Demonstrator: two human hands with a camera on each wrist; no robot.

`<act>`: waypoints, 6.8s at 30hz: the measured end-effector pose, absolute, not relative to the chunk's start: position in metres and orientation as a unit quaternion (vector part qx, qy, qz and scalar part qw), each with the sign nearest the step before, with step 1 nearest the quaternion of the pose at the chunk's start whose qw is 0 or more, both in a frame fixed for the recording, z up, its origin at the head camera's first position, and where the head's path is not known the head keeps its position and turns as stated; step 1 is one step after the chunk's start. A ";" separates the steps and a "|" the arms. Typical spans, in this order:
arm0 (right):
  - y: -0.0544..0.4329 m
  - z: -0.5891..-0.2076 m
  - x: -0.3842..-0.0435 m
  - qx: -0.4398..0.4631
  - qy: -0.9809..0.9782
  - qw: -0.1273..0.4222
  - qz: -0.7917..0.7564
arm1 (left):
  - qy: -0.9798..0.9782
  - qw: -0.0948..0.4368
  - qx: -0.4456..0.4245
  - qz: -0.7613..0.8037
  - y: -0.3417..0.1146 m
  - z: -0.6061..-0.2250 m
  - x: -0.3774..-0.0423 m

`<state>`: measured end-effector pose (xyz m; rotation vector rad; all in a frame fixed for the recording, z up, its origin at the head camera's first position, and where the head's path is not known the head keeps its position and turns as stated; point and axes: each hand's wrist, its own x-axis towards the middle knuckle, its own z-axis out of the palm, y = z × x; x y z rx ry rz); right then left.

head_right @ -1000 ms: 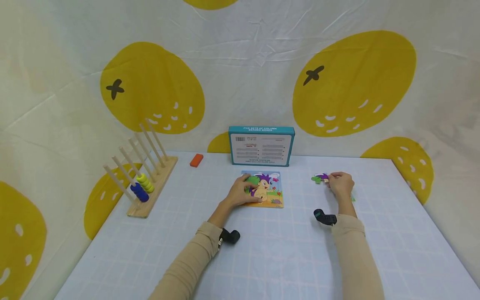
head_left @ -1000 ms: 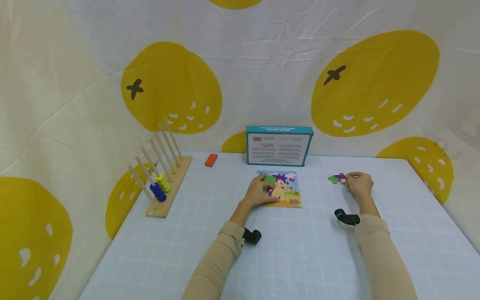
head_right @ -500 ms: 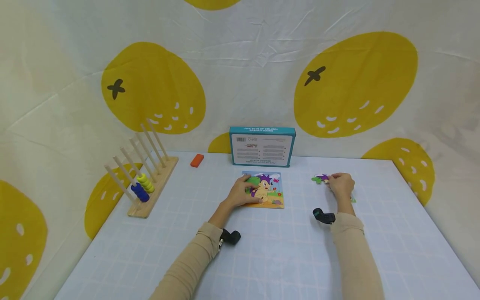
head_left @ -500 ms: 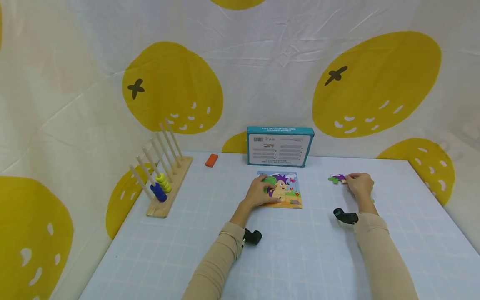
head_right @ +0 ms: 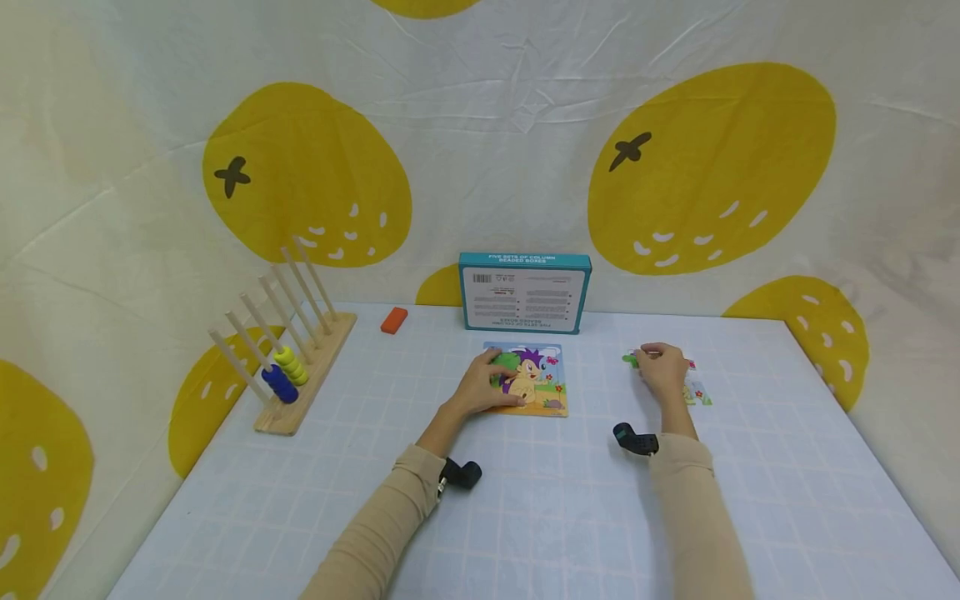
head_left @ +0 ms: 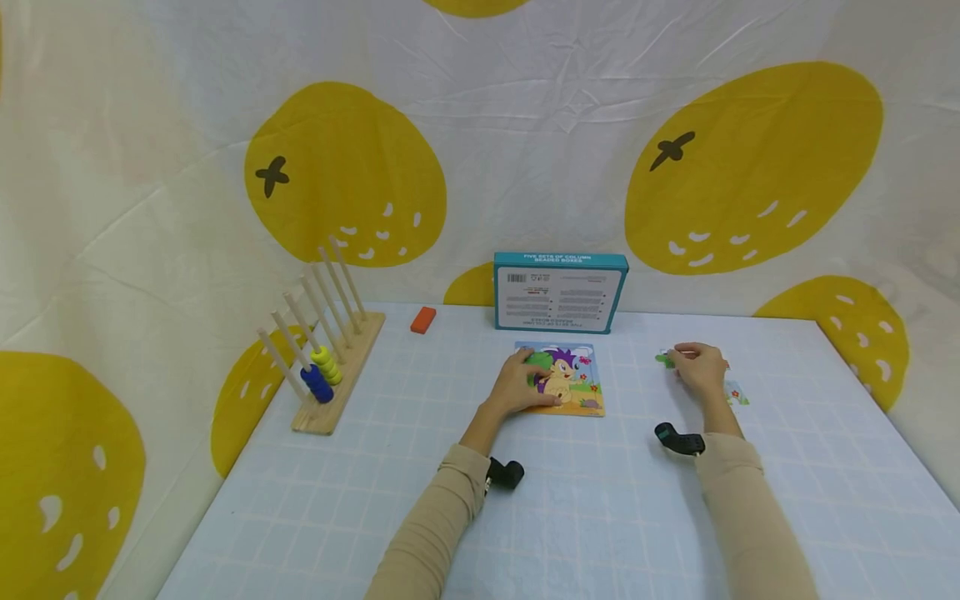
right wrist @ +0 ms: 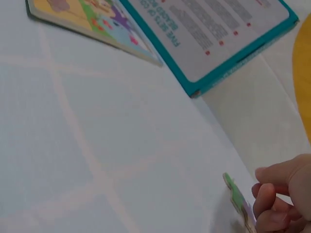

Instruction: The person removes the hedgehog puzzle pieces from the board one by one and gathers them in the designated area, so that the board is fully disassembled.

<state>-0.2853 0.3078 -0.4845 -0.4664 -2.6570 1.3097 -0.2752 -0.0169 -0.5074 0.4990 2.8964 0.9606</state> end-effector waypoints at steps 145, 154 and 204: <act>0.141 -0.485 -0.315 0.111 -0.841 -0.091 0.521 | 0.947 -0.017 0.213 0.238 -0.024 -0.512 -0.238; 0.143 -0.483 -0.314 0.109 -0.849 -0.113 0.504 | 0.948 -0.014 0.207 0.242 -0.025 -0.511 -0.237; 0.259 -0.478 -0.290 -0.048 -0.840 -0.077 0.534 | 0.948 -0.026 0.204 0.241 -0.022 -0.510 -0.234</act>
